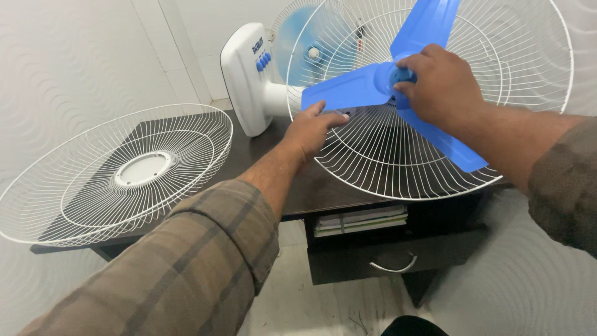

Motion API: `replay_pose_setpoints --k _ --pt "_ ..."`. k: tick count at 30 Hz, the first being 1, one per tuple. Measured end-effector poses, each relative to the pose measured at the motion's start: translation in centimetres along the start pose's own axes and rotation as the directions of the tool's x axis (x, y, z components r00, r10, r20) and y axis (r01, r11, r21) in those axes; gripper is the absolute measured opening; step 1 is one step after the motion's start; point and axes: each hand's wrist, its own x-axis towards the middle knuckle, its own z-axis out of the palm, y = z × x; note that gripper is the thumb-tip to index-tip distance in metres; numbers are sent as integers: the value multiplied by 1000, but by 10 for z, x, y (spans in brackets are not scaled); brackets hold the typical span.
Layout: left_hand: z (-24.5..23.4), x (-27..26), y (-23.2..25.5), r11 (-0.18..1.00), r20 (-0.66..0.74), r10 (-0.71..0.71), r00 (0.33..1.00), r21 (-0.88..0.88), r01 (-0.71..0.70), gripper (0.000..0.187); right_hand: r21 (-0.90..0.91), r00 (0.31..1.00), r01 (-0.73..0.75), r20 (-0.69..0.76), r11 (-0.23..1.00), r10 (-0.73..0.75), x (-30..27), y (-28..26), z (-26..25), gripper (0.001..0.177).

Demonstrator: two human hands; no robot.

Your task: The person assembles a table fan by attaching the front wire cage to the fan body and securing the blue fan blades with a central nut. The person uses a screwdriver to tighten the nut and then attaches the rear wire cage to complete the assembly.

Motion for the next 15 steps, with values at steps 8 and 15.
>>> replay_pose_setpoints --k 8,15 --pt "-3 -2 5 996 65 -81 995 41 78 107 -103 991 135 32 986 -132 12 6 4 26" --pt "-5 7 -6 999 53 -3 999 40 1 109 -142 979 182 120 973 -165 15 5 8 30"
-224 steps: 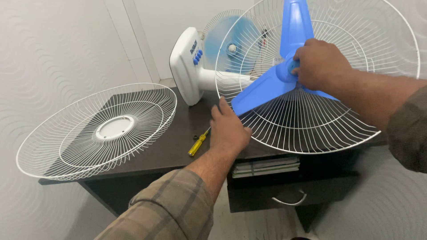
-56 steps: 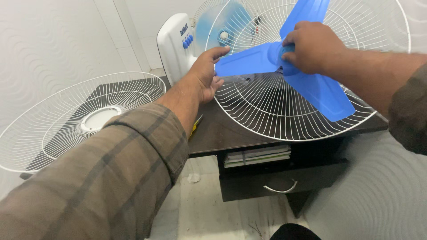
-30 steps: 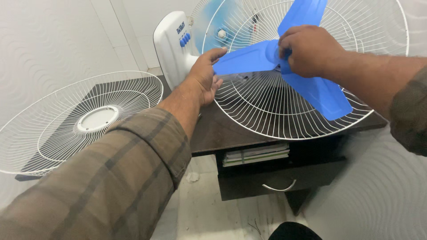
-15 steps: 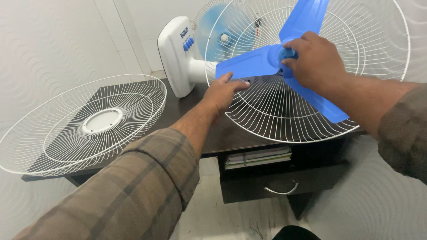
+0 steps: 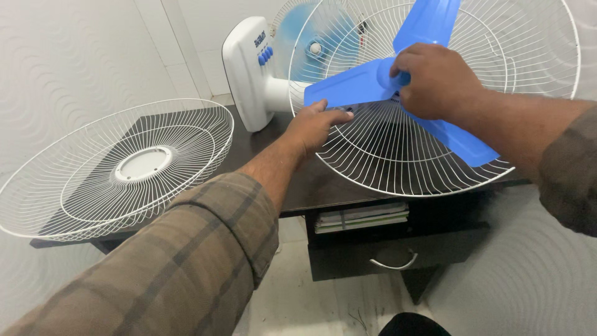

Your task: The person assembles a table fan by attaching the front wire cage to the fan body and securing the blue fan blades with a central nut. The person uses a screwdriver to tighten the nut and then attaches the rear wire cage to complete the assembly.

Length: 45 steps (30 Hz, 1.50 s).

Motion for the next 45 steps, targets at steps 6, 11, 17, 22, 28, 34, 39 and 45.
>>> replay_pose_setpoints --k 6,11,17,22,28,34,39,45 --pt "0 1 -1 1000 5 4 1000 5 -4 104 71 986 -167 -11 983 168 1 7 1 34" --pt "1 -4 4 1000 17 -7 1000 -19 8 106 -57 999 48 3 997 -48 2 11 3 37" --pt "2 -13 7 1000 -13 -7 1000 -6 7 107 78 998 28 -64 997 -23 -7 1 0 37" --pt "5 -29 2 899 -73 190 979 413 -144 100 88 999 -9 -37 996 13 -19 -5 2 50" --pt "29 -63 3 385 124 150 981 906 -174 106 77 995 11 -101 997 -3 -37 -12 15 63" --pt "29 -77 17 320 155 25 988 935 -155 105 165 982 21 -187 986 10 -35 -6 15 58" --pt "30 -78 24 302 139 13 990 944 -136 108 166 967 -62 -236 984 101 -21 0 13 42" --pt "21 -76 35 259 136 11 991 957 -134 118 193 960 -161 -197 968 199 -9 3 8 29"
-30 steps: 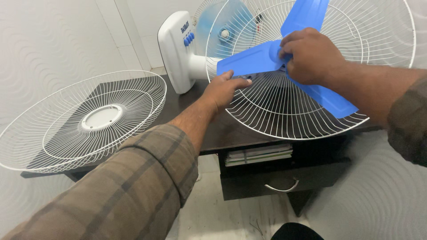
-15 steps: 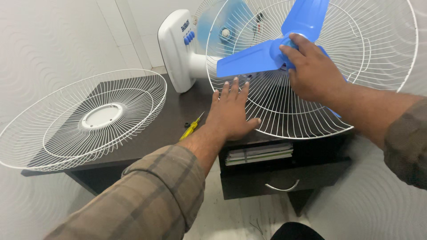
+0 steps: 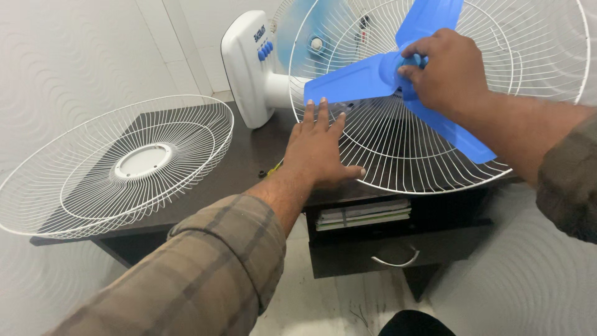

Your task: The person assembles a table fan by attaching the front wire cage to the fan body and securing the blue fan blades with a central nut. The person uses a screwdriver to tighten the nut and then attaches the rear wire cage to complete the assembly.

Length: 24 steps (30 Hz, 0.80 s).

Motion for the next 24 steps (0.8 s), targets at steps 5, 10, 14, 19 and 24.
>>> replay_pose_setpoints --k 5,10,14,19,24 --pt "-7 10 -6 999 59 3 998 46 -6 124 2 996 -6 93 1000 6 8 3 -2 27" --pt "-1 12 -10 999 75 23 997 46 -27 120 -20 979 181 95 983 -178 4 7 -3 28" --pt "11 0 -9 999 -35 38 999 29 -37 109 28 975 94 201 995 -98 -18 -3 -2 53" --pt "27 -26 0 998 -94 37 995 -39 -41 95 -77 930 28 367 997 2 -48 -26 -10 73" --pt "27 -47 1 999 -30 28 999 -39 -29 95 -172 870 -51 475 984 128 -59 -43 -24 82"
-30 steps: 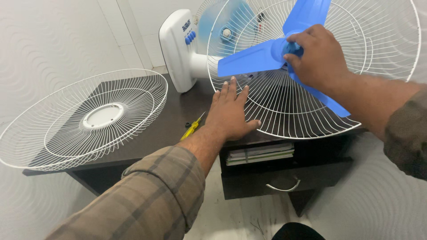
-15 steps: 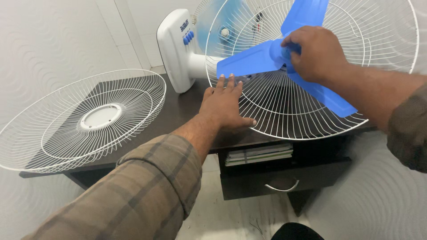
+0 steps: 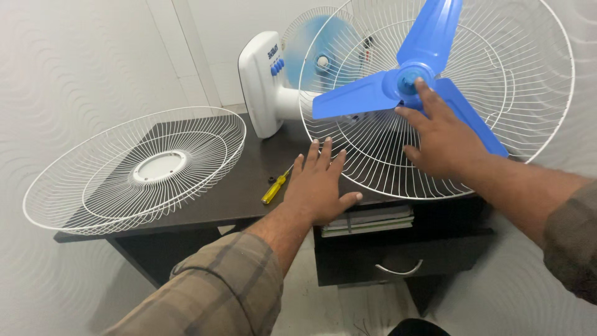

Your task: The person assembles a table fan by attaching the front wire cage to the fan body and securing the blue fan blades with a central nut. The person uses a screwdriver to tighten the nut and then attaches the rear wire cage to complete the assembly.

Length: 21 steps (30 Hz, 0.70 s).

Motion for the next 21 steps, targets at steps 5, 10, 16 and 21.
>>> replay_pose_setpoints --k 5,10,16,21 --pt "-13 -7 -10 999 57 -39 998 36 37 98 -115 998 43 41 992 -38 -6 5 -5 85" --pt "-22 -7 -18 997 91 -76 993 23 75 98 -172 998 68 -4 983 -70 -11 20 -6 84" --pt "-25 -4 -19 997 122 -71 990 42 67 96 -164 993 92 -53 982 -102 -14 28 -3 80" --pt "-28 5 -18 998 99 -55 994 44 51 98 -116 994 64 -80 991 -74 -6 26 -10 74"
